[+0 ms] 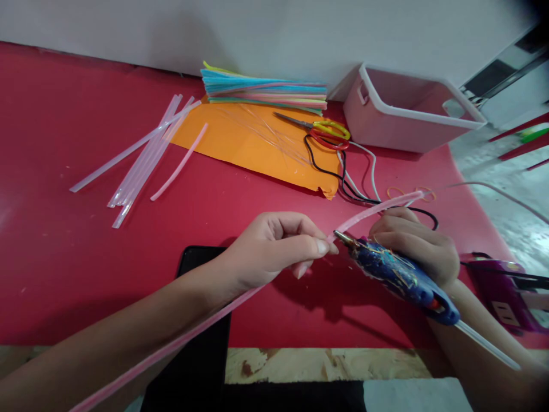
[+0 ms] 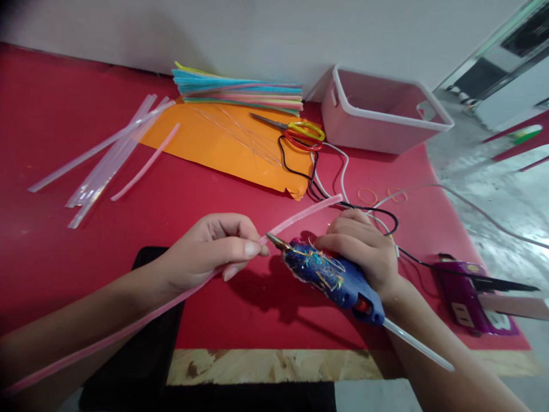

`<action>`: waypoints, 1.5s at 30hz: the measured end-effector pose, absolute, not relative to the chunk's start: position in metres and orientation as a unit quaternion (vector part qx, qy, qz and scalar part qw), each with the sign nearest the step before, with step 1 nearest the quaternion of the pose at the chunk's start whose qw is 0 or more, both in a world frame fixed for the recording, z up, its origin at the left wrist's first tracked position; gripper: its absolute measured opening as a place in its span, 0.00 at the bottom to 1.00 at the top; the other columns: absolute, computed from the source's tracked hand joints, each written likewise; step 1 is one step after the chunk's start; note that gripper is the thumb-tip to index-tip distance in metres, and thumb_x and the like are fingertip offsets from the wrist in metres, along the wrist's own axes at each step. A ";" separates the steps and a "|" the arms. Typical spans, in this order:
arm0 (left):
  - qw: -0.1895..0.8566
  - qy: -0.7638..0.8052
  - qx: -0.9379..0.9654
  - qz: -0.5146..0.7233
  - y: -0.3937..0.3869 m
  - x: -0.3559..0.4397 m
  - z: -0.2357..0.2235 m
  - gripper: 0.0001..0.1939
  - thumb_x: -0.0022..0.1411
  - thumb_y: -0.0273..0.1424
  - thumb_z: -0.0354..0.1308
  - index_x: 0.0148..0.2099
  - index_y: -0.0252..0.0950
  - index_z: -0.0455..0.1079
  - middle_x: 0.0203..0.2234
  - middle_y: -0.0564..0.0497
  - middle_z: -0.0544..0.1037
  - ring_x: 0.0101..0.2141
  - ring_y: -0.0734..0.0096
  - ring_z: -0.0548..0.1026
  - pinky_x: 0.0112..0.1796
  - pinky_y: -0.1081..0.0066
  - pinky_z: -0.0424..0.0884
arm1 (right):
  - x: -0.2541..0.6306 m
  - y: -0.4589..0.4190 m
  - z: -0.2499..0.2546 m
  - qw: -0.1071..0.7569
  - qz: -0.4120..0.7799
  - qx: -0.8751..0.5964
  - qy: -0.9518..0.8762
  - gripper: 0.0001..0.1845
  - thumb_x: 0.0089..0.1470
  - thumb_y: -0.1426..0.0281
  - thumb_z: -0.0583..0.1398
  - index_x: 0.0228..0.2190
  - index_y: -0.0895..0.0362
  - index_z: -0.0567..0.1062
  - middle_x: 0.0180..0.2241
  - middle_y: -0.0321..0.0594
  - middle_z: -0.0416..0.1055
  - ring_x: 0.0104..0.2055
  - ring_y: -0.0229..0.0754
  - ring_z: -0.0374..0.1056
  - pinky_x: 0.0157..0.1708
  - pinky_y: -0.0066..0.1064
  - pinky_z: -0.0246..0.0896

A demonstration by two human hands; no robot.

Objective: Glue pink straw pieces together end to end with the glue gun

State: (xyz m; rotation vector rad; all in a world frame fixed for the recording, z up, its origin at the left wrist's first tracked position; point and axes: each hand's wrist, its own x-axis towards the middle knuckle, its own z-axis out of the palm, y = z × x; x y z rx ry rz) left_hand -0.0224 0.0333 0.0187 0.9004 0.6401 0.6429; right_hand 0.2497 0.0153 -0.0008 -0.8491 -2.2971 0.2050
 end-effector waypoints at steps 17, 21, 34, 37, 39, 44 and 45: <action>0.810 0.288 0.409 0.306 0.034 -0.023 0.017 0.06 0.56 0.26 0.63 0.27 0.36 0.72 0.13 0.62 0.68 0.16 0.84 0.61 0.26 0.76 0.59 | 0.249 0.016 0.000 0.331 0.053 -0.313 -0.889 0.07 0.66 0.66 0.57 0.37 0.54 0.73 0.26 0.37 0.69 0.29 0.41 0.68 0.37 0.42 0.62; 0.808 0.289 0.412 0.308 0.033 -0.023 0.017 0.06 0.56 0.25 0.63 0.27 0.35 0.73 0.12 0.63 0.68 0.16 0.85 0.61 0.26 0.76 0.60 | 0.251 0.016 0.000 0.329 0.070 -0.315 -0.888 0.07 0.65 0.65 0.58 0.37 0.54 0.74 0.27 0.38 0.70 0.29 0.42 0.68 0.38 0.43 0.62; 0.804 0.289 0.415 0.313 0.035 -0.022 0.017 0.05 0.54 0.25 0.62 0.27 0.35 0.74 0.12 0.63 0.67 0.15 0.85 0.60 0.23 0.76 0.57 | 0.256 0.018 -0.003 0.328 0.052 -0.306 -0.892 0.04 0.63 0.69 0.59 0.37 0.56 0.74 0.27 0.39 0.69 0.29 0.41 0.68 0.37 0.42 0.62; 0.806 0.283 0.414 0.315 0.035 -0.022 0.017 0.04 0.54 0.25 0.62 0.27 0.36 0.75 0.11 0.63 0.68 0.15 0.85 0.60 0.22 0.76 0.57 | 0.258 0.019 -0.003 0.329 0.055 -0.306 -0.892 0.03 0.62 0.71 0.60 0.38 0.57 0.73 0.27 0.39 0.69 0.29 0.41 0.67 0.37 0.42 0.62; 0.809 0.279 0.411 0.315 0.034 -0.023 0.017 0.04 0.54 0.24 0.62 0.28 0.36 0.75 0.12 0.62 0.69 0.15 0.85 0.60 0.22 0.76 0.56 | 0.258 0.019 -0.003 0.332 0.051 -0.306 -0.891 0.03 0.60 0.72 0.61 0.38 0.57 0.73 0.28 0.40 0.69 0.30 0.41 0.67 0.37 0.42 0.62; 0.812 0.277 0.403 0.319 0.034 -0.022 0.017 0.04 0.54 0.24 0.62 0.27 0.35 0.76 0.11 0.63 0.68 0.15 0.86 0.60 0.22 0.76 0.56 | 0.259 0.018 -0.004 0.327 0.048 -0.306 -0.893 0.03 0.61 0.71 0.59 0.38 0.57 0.72 0.28 0.40 0.69 0.30 0.42 0.67 0.38 0.43 0.62; 0.812 0.276 0.403 0.319 0.034 -0.022 0.018 0.05 0.54 0.24 0.62 0.27 0.35 0.76 0.11 0.63 0.68 0.14 0.86 0.60 0.22 0.76 0.56 | 0.259 0.018 -0.004 0.326 0.049 -0.309 -0.892 0.03 0.61 0.71 0.59 0.38 0.57 0.72 0.28 0.41 0.69 0.30 0.42 0.67 0.38 0.44 0.63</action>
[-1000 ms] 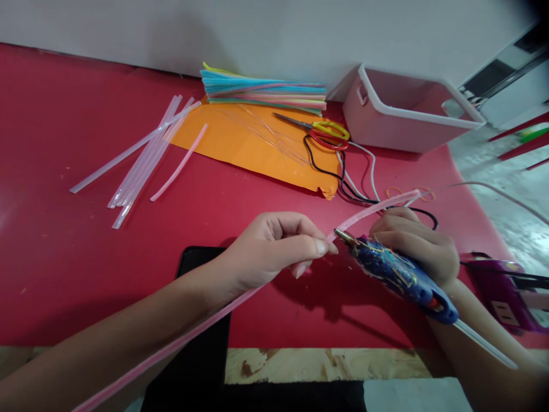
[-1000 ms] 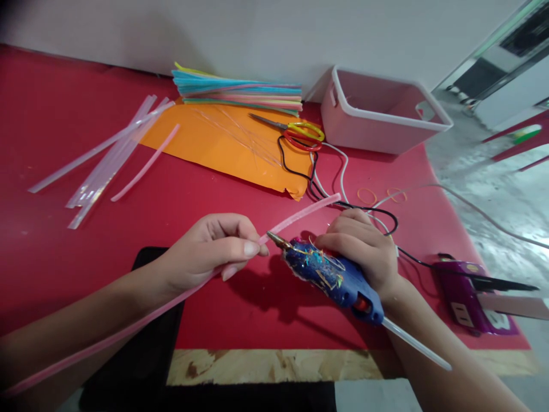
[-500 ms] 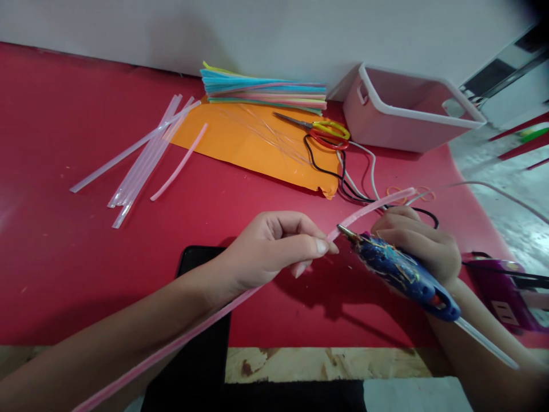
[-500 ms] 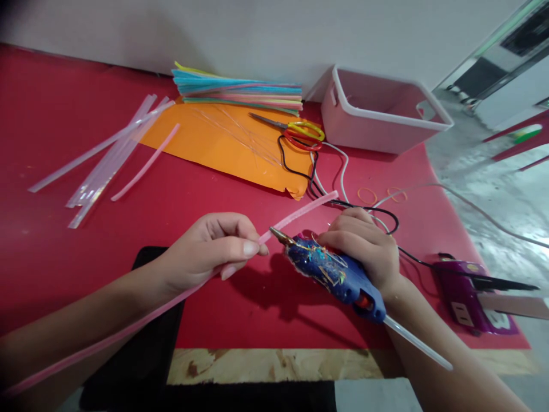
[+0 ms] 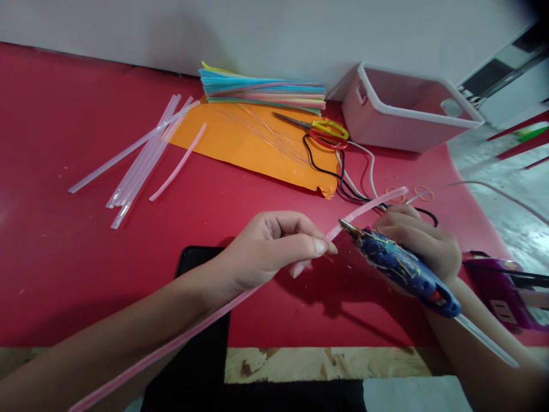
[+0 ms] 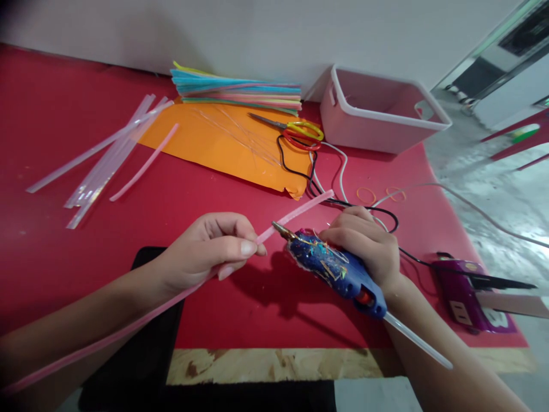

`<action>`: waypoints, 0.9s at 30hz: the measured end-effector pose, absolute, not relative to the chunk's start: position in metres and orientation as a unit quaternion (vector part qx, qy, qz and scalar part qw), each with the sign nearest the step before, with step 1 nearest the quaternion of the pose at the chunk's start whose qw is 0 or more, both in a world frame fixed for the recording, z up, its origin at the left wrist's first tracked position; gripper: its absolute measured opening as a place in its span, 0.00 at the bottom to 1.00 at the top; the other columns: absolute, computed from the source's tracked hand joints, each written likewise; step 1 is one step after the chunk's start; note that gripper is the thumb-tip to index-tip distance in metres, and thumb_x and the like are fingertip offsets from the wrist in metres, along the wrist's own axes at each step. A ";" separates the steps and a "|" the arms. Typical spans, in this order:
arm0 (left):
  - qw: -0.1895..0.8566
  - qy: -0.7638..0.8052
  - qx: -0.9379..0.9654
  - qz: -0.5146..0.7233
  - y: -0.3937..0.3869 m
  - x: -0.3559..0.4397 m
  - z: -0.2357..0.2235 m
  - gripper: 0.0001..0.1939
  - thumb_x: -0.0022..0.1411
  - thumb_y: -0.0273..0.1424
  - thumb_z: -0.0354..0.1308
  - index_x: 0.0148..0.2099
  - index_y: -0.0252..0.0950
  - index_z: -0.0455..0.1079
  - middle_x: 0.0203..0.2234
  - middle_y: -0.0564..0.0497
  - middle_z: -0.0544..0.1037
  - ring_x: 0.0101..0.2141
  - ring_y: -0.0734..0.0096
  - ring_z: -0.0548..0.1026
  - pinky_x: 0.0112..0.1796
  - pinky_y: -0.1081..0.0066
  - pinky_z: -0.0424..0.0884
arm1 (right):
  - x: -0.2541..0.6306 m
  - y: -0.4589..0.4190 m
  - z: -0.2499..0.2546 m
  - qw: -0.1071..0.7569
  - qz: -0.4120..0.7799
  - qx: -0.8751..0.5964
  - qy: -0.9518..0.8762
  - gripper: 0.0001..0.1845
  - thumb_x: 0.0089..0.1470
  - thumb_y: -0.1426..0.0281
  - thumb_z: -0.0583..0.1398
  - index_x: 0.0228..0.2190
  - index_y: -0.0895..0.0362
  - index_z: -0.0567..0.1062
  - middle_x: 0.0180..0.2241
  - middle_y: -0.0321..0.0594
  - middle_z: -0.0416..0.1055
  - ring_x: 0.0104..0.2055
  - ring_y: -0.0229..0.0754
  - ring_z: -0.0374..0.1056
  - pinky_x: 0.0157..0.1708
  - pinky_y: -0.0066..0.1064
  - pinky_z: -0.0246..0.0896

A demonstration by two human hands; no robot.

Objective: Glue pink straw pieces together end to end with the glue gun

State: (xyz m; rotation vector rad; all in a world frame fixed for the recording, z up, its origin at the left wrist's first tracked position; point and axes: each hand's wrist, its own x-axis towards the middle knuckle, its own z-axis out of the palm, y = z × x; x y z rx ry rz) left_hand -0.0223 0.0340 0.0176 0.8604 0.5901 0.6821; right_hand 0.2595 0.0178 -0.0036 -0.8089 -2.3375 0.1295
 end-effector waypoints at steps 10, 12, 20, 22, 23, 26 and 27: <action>0.811 0.278 0.403 0.320 0.032 -0.024 0.015 0.04 0.55 0.27 0.63 0.28 0.37 0.76 0.11 0.62 0.65 0.16 0.84 0.59 0.24 0.75 0.57 | 0.260 0.018 -0.004 0.330 0.039 -0.325 -0.886 0.06 0.57 0.74 0.61 0.38 0.56 0.73 0.28 0.39 0.69 0.30 0.41 0.67 0.38 0.42 0.63; 0.812 0.277 0.400 0.322 0.032 -0.024 0.014 0.05 0.56 0.27 0.64 0.28 0.37 0.76 0.11 0.62 0.66 0.16 0.84 0.59 0.24 0.75 0.57 | 0.261 0.018 -0.004 0.332 0.039 -0.334 -0.881 0.07 0.56 0.75 0.61 0.38 0.54 0.73 0.28 0.38 0.69 0.30 0.41 0.67 0.38 0.42 0.64; 0.773 0.324 0.389 0.382 0.035 -0.018 0.011 0.07 0.54 0.27 0.63 0.24 0.37 0.72 0.11 0.63 0.66 0.16 0.84 0.59 0.30 0.74 0.64 | 0.256 0.012 -0.005 0.338 -0.017 -0.511 -0.790 0.07 0.49 0.68 0.64 0.33 0.50 0.71 0.23 0.32 0.68 0.22 0.38 0.63 0.24 0.32 0.60; 0.762 0.340 0.387 0.393 0.036 -0.018 0.010 0.09 0.56 0.28 0.63 0.24 0.37 0.70 0.12 0.63 0.66 0.16 0.84 0.60 0.32 0.74 0.66 | 0.255 0.011 -0.006 0.347 -0.022 -0.563 -0.750 0.06 0.50 0.66 0.63 0.32 0.49 0.71 0.21 0.31 0.68 0.20 0.37 0.60 0.22 0.32 0.57; 0.755 0.349 0.384 0.400 0.037 -0.018 0.009 0.10 0.57 0.29 0.63 0.24 0.37 0.70 0.12 0.62 0.67 0.17 0.84 0.61 0.32 0.74 0.66 | 0.255 0.012 -0.007 0.347 -0.020 -0.582 -0.735 0.06 0.50 0.65 0.63 0.32 0.49 0.71 0.21 0.31 0.67 0.19 0.37 0.59 0.21 0.32 0.56; 0.720 0.395 0.388 0.418 0.038 -0.019 0.010 0.10 0.58 0.30 0.63 0.25 0.36 0.70 0.13 0.61 0.68 0.18 0.82 0.62 0.29 0.75 0.64 | 0.254 0.016 -0.007 0.309 -0.003 -0.610 -0.730 0.11 0.48 0.64 0.62 0.36 0.50 0.71 0.20 0.30 0.69 0.18 0.37 0.59 0.19 0.31 0.55; 0.702 0.414 0.398 0.421 0.038 -0.019 0.010 0.10 0.58 0.30 0.62 0.25 0.36 0.70 0.13 0.60 0.68 0.18 0.82 0.62 0.28 0.75 0.64 | 0.253 0.018 -0.006 0.288 0.005 -0.602 -0.745 0.13 0.47 0.65 0.62 0.38 0.51 0.71 0.22 0.32 0.71 0.18 0.38 0.61 0.19 0.31 0.56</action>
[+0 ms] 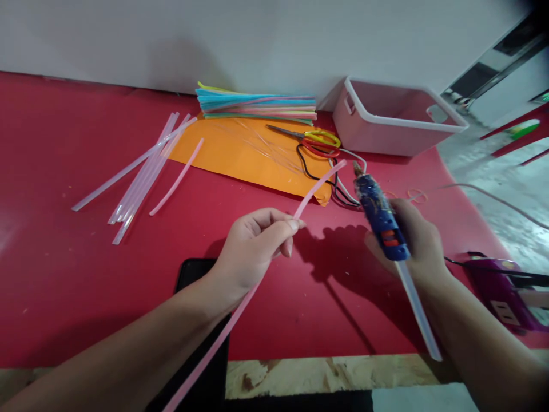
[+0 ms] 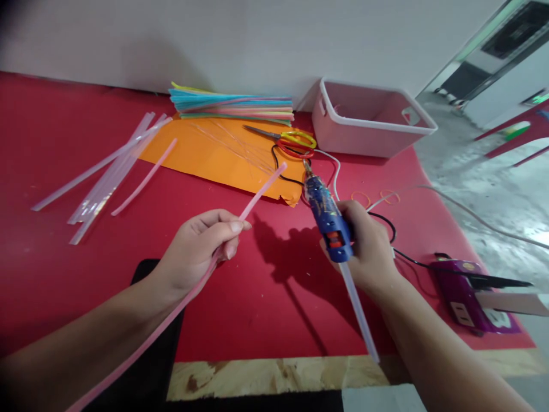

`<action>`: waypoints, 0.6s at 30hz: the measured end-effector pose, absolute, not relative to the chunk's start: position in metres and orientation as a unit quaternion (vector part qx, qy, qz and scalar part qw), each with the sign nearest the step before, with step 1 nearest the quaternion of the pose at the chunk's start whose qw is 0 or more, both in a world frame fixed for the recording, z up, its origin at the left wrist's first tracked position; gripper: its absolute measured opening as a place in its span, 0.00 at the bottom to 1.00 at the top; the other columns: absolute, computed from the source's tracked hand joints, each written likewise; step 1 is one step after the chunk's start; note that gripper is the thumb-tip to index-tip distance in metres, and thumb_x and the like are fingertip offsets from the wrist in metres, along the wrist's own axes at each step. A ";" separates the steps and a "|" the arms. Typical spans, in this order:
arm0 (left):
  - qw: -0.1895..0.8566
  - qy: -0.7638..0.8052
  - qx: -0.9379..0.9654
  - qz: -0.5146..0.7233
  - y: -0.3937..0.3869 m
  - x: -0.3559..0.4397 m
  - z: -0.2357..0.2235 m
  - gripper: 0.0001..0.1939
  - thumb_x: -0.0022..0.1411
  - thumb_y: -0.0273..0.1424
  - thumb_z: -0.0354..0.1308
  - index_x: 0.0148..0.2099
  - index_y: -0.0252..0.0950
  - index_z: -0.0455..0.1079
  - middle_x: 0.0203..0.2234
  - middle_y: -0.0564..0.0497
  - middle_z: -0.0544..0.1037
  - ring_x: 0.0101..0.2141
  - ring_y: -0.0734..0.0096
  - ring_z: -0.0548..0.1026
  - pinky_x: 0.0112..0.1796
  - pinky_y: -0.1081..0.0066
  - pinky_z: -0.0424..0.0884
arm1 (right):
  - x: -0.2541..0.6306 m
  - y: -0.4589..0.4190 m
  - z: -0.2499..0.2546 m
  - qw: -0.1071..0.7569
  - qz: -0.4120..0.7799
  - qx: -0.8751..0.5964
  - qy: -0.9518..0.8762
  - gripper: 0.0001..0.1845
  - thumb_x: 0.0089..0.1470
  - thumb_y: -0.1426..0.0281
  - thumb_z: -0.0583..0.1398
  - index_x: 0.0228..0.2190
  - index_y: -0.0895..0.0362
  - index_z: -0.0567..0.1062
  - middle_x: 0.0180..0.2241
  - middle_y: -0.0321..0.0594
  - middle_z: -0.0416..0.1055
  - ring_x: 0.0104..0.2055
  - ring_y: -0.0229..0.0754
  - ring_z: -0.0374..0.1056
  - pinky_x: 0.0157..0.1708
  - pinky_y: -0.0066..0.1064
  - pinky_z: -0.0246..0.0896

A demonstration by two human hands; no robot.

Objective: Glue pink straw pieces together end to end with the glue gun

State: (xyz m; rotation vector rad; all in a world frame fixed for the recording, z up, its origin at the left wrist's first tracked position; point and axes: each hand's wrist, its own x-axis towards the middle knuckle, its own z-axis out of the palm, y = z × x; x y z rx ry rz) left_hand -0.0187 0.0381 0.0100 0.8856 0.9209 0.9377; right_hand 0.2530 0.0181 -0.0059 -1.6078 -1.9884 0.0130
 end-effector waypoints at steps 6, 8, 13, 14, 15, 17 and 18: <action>0.581 0.442 0.550 0.406 0.028 -0.020 0.011 0.10 0.64 0.32 0.60 0.29 0.36 0.70 0.19 0.56 0.74 0.22 0.78 0.69 0.27 0.75 0.65 | 0.243 0.023 -0.002 0.185 0.047 -0.455 -0.870 0.24 0.42 0.76 0.56 0.44 0.55 0.74 0.35 0.43 0.80 0.34 0.48 0.76 0.36 0.40 0.68; 0.531 0.429 0.622 0.385 0.024 -0.020 0.011 0.08 0.65 0.31 0.59 0.32 0.35 0.72 0.21 0.55 0.74 0.23 0.77 0.69 0.26 0.75 0.65 | 0.242 0.021 -0.002 0.179 0.066 -0.431 -0.882 0.27 0.42 0.78 0.55 0.46 0.55 0.75 0.35 0.42 0.80 0.36 0.47 0.75 0.38 0.40 0.69; 0.387 0.394 0.753 0.358 0.021 -0.019 0.009 0.07 0.63 0.28 0.58 0.32 0.35 0.74 0.20 0.55 0.72 0.22 0.78 0.67 0.27 0.75 0.63 | 0.243 0.018 0.001 0.182 0.101 -0.434 -0.877 0.26 0.46 0.77 0.55 0.47 0.53 0.77 0.43 0.44 0.80 0.44 0.50 0.75 0.44 0.44 0.70; 0.368 0.391 0.764 0.358 0.021 -0.019 0.009 0.07 0.63 0.27 0.58 0.32 0.35 0.74 0.20 0.55 0.72 0.23 0.78 0.67 0.27 0.75 0.63 | 0.243 0.018 0.002 0.208 0.098 -0.438 -0.869 0.24 0.48 0.76 0.56 0.46 0.53 0.78 0.43 0.44 0.79 0.44 0.50 0.74 0.44 0.45 0.70; 0.356 0.386 0.773 0.356 0.021 -0.018 0.008 0.07 0.63 0.27 0.58 0.32 0.35 0.74 0.21 0.55 0.73 0.23 0.77 0.67 0.28 0.75 0.63 | 0.242 0.017 0.003 0.242 0.094 -0.441 -0.859 0.20 0.50 0.74 0.57 0.46 0.53 0.78 0.42 0.44 0.78 0.43 0.50 0.74 0.44 0.44 0.70; 0.348 0.376 0.781 0.357 0.022 -0.018 0.009 0.07 0.62 0.26 0.58 0.31 0.34 0.75 0.21 0.54 0.74 0.23 0.77 0.68 0.28 0.75 0.64 | 0.239 0.014 0.005 0.311 0.093 -0.437 -0.839 0.15 0.54 0.70 0.61 0.44 0.53 0.78 0.41 0.44 0.78 0.42 0.48 0.74 0.42 0.42 0.70; 0.358 0.367 0.782 0.355 0.023 -0.018 0.009 0.07 0.62 0.26 0.59 0.32 0.34 0.75 0.21 0.54 0.74 0.23 0.77 0.68 0.28 0.75 0.64 | 0.236 0.012 0.006 0.335 0.097 -0.430 -0.833 0.13 0.56 0.68 0.62 0.44 0.53 0.78 0.40 0.44 0.78 0.41 0.47 0.74 0.41 0.41 0.71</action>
